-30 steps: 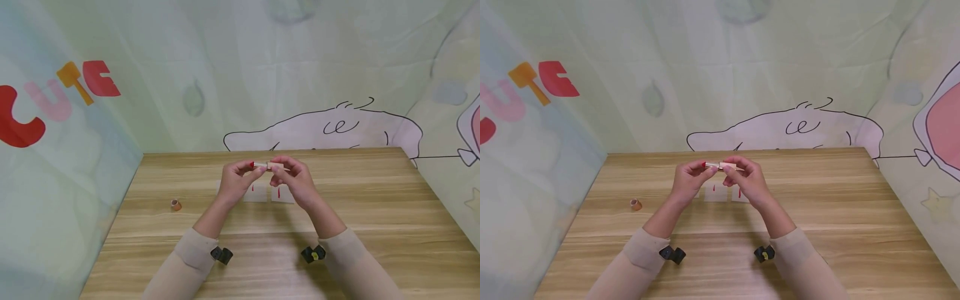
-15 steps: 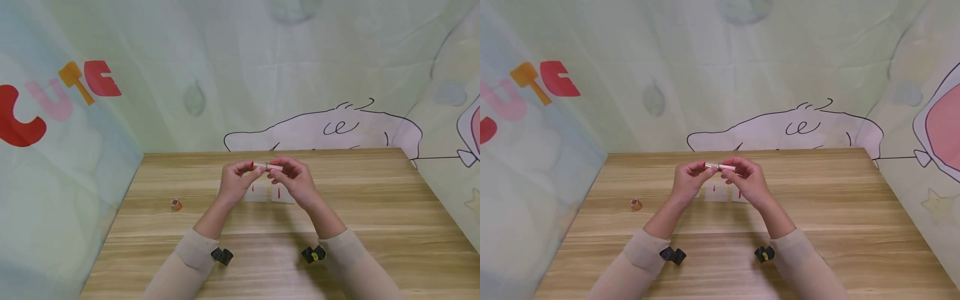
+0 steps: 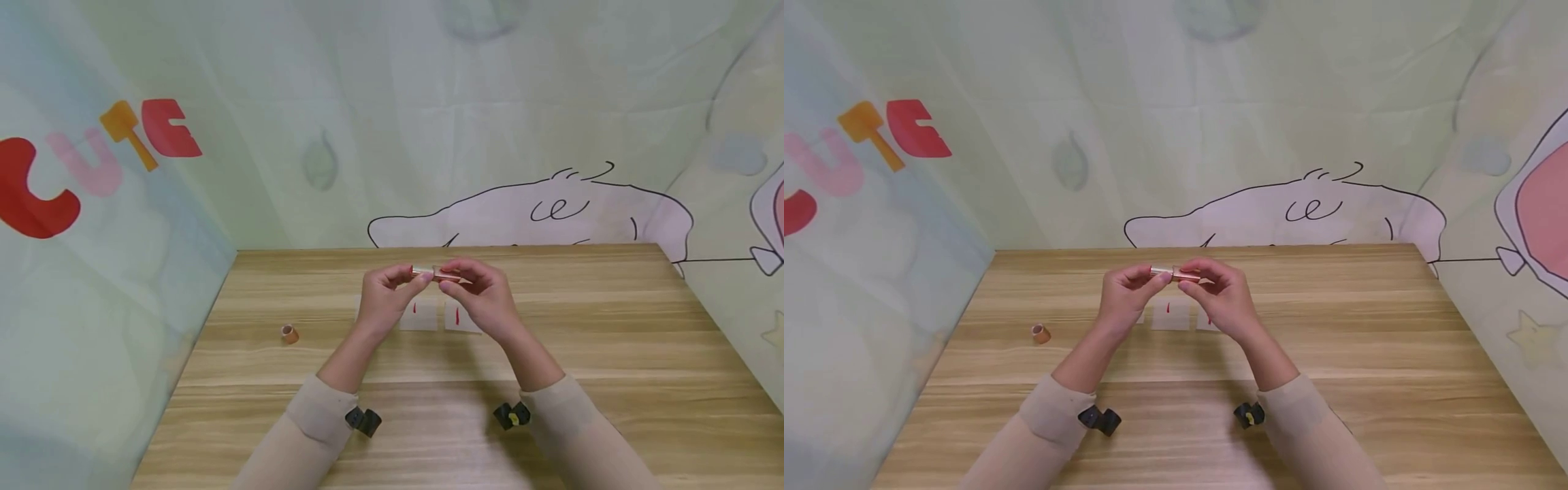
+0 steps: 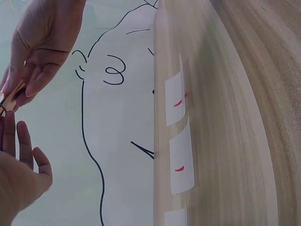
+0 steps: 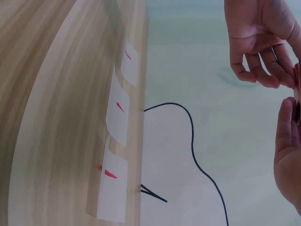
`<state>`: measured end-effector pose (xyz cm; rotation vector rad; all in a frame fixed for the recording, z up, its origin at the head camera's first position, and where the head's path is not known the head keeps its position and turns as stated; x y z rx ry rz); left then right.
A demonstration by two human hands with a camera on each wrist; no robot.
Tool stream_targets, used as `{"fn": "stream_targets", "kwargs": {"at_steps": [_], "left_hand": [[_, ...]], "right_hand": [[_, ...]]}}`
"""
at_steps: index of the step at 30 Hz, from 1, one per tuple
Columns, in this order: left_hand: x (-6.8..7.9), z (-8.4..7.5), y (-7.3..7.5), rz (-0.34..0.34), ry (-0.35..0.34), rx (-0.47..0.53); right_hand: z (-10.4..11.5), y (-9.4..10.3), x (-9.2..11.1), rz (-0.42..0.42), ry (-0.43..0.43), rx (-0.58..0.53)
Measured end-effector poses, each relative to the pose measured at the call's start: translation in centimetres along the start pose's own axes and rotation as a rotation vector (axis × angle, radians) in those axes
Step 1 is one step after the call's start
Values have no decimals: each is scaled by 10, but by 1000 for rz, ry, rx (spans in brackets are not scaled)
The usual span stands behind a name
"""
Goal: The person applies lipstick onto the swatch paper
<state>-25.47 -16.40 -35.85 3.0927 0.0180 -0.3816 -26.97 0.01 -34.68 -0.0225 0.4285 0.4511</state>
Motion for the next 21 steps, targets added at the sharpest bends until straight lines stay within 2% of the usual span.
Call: {"fn": "stream_targets", "kwargs": {"at_steps": [8,13,21], "left_hand": [[3,7,3,-35,54,22],[5,9,3,-23,79,6],[10,11,12,24,62,-36]], "right_hand": [[6,-2,0,-6,81,135],[5,-3,0,-4,83,137],[3,-2,0,-5,52,127]]}}
Point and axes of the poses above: each hand's wrist, its own x-axis away from the middle knuckle, its own y-axis out of the back of the hand, z = x × y, the point moved 9 cm from there along -x, towards the middle knuckle, and after that the axes turned 6 degrees about z, right-handed, at the moved point
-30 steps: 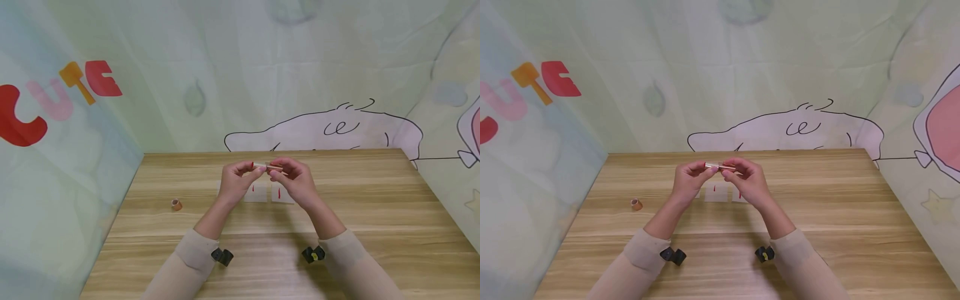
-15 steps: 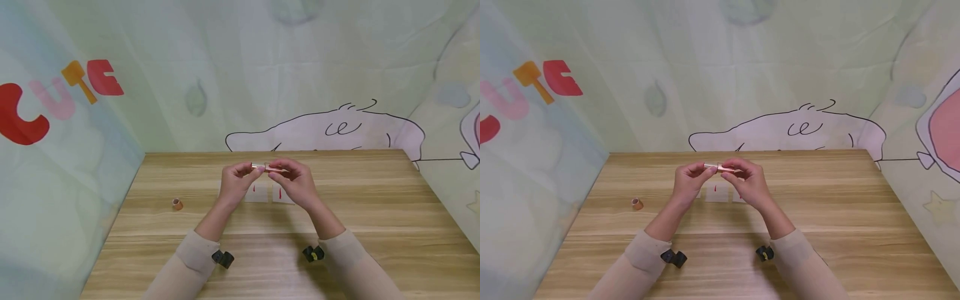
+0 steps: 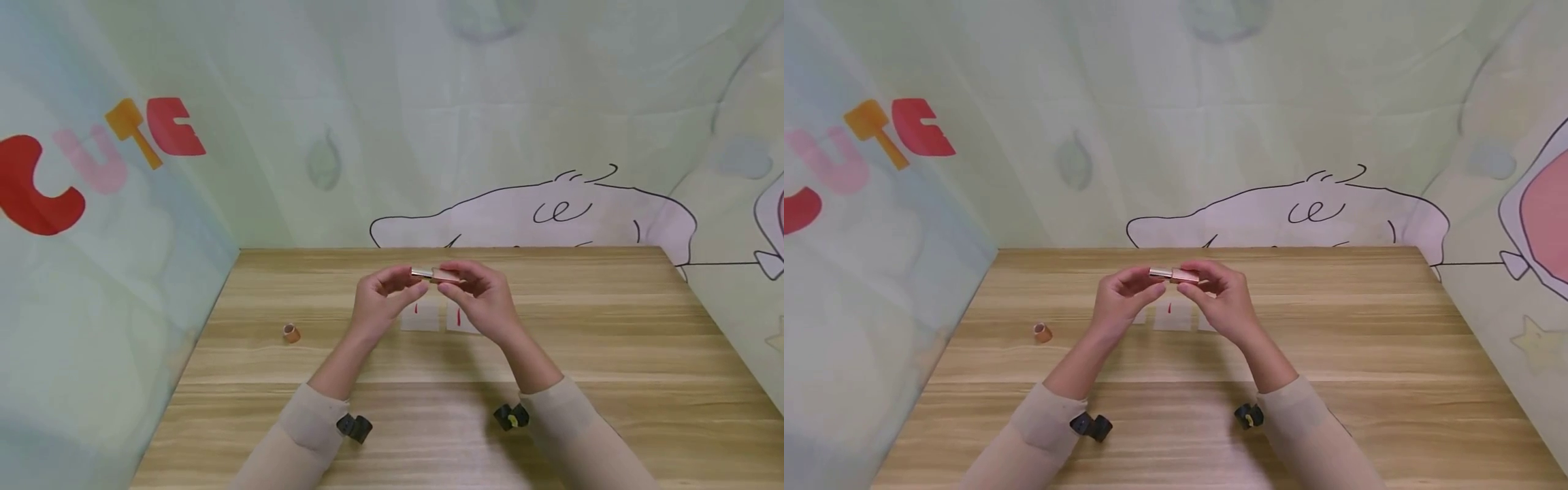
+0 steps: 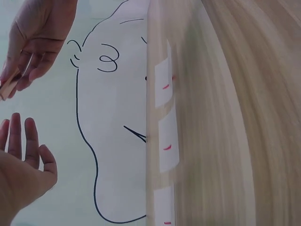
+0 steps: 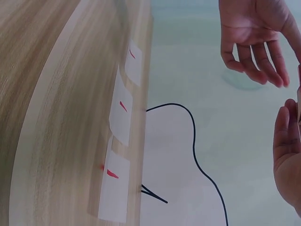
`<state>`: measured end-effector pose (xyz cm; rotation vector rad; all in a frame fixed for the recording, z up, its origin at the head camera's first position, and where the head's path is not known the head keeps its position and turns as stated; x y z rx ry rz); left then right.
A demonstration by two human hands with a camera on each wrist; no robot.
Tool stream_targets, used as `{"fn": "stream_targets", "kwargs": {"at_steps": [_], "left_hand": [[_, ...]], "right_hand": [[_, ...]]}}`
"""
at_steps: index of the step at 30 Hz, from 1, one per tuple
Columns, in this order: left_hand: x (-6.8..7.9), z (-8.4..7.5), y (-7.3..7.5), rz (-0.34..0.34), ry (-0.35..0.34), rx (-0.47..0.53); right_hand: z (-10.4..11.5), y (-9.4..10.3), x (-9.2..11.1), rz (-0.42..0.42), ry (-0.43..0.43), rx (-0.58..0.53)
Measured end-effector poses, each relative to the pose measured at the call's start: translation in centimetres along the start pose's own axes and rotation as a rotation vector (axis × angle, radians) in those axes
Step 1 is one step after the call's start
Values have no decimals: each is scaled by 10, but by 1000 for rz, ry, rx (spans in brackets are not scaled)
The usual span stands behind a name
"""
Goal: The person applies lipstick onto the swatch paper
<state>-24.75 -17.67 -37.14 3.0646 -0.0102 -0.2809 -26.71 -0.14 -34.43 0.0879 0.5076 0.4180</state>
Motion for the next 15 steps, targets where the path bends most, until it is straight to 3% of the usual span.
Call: {"fn": "stream_targets", "kwargs": {"at_steps": [15], "left_hand": [[15,9,47,-21,-14,-178]], "right_hand": [[-2,5,0,-21,-29,-63]]}}
Point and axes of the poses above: each hand's wrist, its own x-axis away from the middle knuckle, its own y-axis out of the back of the hand, z = x × y, the point moved 9 cm from there along -x, towards the middle knuckle, and after that the axes turned 6 degrees about z, right-handed, at the moved point
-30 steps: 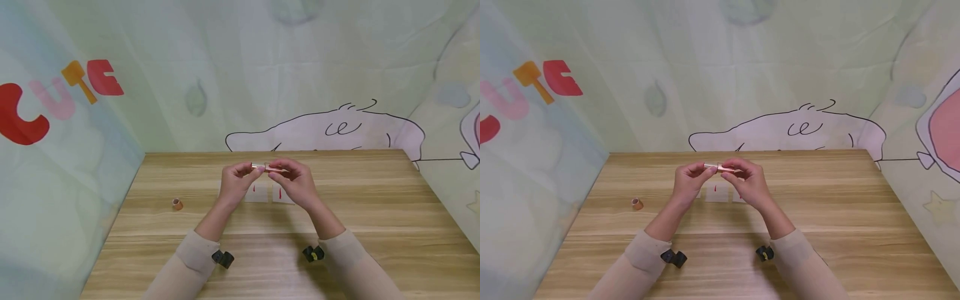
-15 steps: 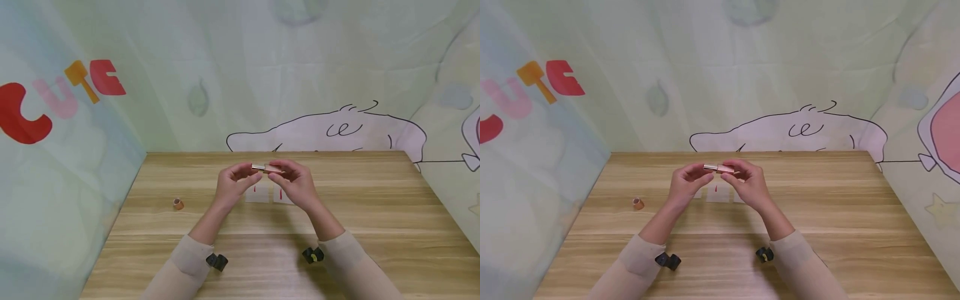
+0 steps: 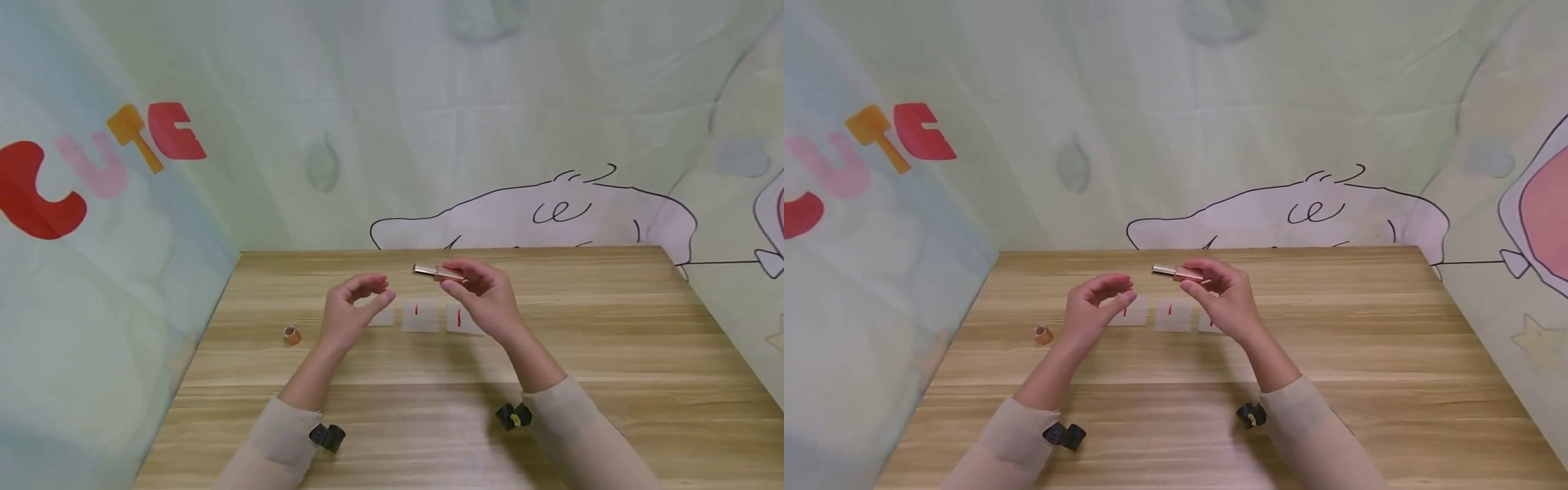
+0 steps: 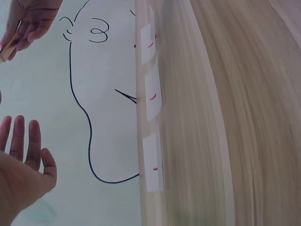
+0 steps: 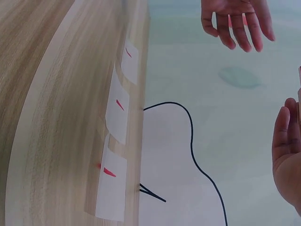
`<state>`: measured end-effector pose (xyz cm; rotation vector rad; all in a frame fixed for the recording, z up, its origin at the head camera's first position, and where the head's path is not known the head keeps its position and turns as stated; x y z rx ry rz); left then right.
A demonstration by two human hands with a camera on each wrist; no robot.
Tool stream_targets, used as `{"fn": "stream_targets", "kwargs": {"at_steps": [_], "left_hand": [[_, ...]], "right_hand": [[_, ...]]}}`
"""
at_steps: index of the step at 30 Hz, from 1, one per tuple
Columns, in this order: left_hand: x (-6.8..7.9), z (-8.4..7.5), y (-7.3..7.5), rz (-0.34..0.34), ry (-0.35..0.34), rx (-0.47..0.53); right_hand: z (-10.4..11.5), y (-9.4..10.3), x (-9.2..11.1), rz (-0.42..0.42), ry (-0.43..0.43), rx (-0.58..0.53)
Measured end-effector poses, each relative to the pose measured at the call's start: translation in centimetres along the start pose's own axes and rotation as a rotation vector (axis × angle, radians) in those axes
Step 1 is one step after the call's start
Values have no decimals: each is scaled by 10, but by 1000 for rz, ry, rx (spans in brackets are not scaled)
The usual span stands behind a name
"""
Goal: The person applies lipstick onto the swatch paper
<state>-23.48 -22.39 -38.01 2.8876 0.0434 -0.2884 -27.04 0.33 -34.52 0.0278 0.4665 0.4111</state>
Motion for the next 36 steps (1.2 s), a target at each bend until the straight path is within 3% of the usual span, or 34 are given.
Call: {"fn": "stream_targets", "kwargs": {"at_steps": [7,21,28,36], "left_hand": [[9,10,27,-60,24,-64],[38,48,104,-194,114,-253],[53,71,131,-131,166,-231],[62,94,132,0,225,-266]], "right_hand": [[1,1,0,8,5,-6],[2,6,1,13,-16,-8],[-1,5,0,21,-19,-13],[0,4,1,22,-8,-14]]}}
Point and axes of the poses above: each hand's wrist, its own x-axis away from the middle knuckle, its own y-axis out of the back of the hand, z = x × y, the point moved 9 cm from there along -x, towards the middle knuckle, and after that the axes turned 6 degrees about z, right-handed, at the moved point
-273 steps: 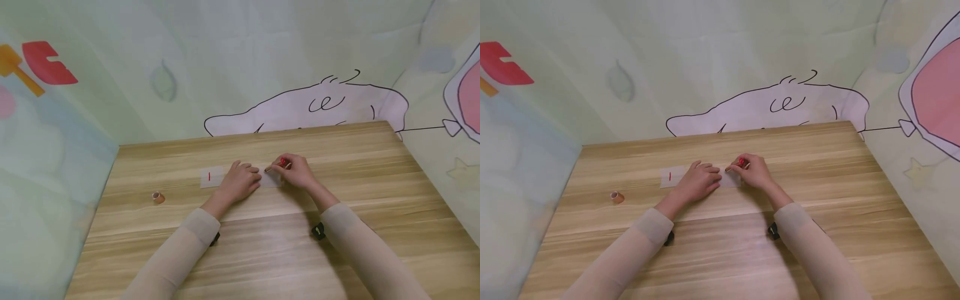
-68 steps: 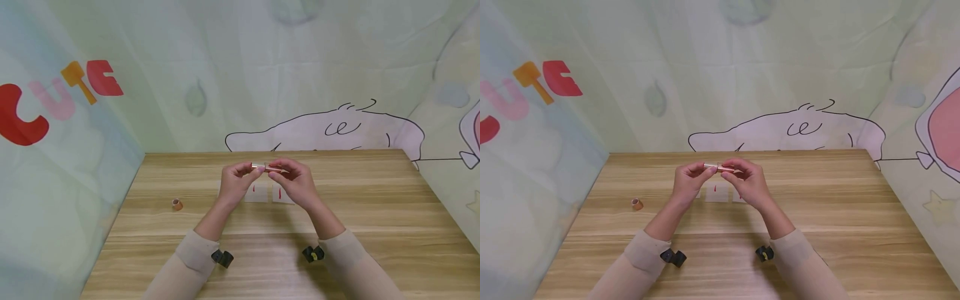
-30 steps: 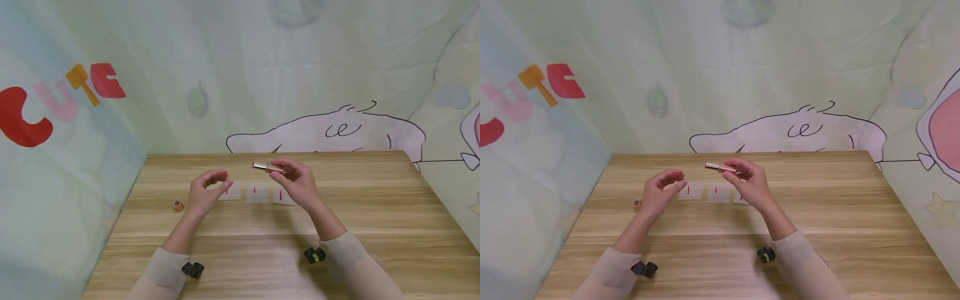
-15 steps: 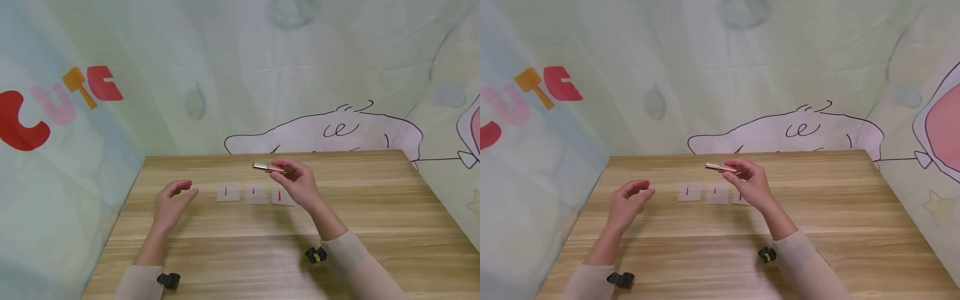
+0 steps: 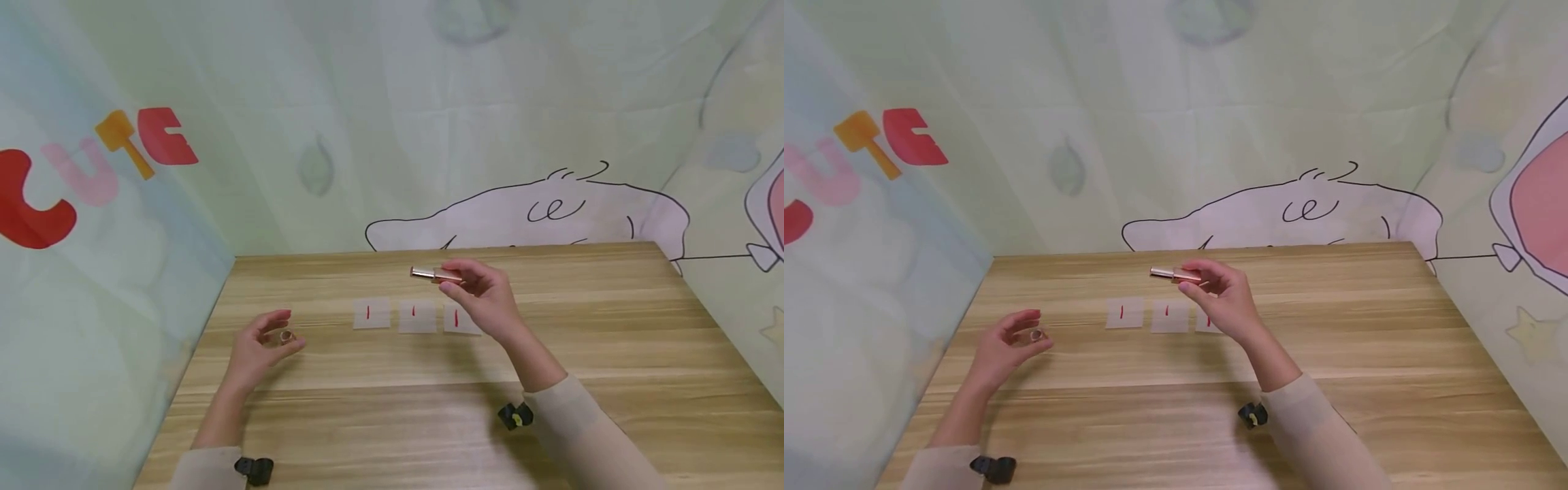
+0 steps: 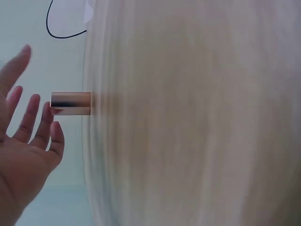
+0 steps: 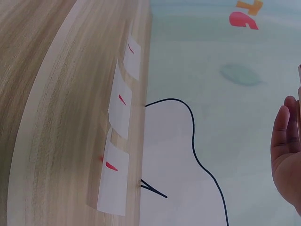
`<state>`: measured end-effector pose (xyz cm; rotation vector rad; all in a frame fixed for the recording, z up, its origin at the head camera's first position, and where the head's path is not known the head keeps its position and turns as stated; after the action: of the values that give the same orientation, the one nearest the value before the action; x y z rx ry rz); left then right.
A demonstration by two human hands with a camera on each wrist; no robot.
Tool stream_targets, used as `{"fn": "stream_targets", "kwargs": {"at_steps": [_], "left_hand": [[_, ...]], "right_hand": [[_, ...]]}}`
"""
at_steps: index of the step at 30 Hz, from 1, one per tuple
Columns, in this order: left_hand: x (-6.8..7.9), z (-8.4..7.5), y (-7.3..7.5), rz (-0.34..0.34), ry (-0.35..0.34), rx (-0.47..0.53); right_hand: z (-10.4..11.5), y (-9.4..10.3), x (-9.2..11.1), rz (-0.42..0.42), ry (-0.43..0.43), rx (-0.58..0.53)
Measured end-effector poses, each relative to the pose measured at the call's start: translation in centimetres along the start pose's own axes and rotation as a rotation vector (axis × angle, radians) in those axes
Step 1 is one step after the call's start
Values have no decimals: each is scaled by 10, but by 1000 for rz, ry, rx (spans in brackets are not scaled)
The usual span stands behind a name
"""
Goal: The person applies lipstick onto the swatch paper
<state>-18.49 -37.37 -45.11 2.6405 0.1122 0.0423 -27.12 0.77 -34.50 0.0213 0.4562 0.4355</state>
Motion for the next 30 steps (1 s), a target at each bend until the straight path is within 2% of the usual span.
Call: {"fn": "stream_targets", "kwargs": {"at_steps": [6,10,14,23,30], "left_hand": [[-4,11,-9,91,34,8],[-6,14,-12,108,35,-53],[-7,15,-10,70,46,-135],[-5,19,-3,-3,95,-175],[-4,19,3,-81,80,-252]], "right_hand": [[-1,0,1,-2,-2,2],[-3,0,2,6,-8,1],[-2,0,1,9,-8,15],[-3,0,2,9,-17,19],[-3,0,1,8,-13,15]]}}
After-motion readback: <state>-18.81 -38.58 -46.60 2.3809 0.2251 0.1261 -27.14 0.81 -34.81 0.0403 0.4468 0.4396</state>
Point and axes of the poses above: each hand's wrist, its own x-axis away from the middle knuckle, its own y-axis out of the back of the hand, z = x × y, the point moved 9 cm from there along -x, towards the middle knuckle, and after that the axes turned 6 degrees about z, right-handed, at the moved point
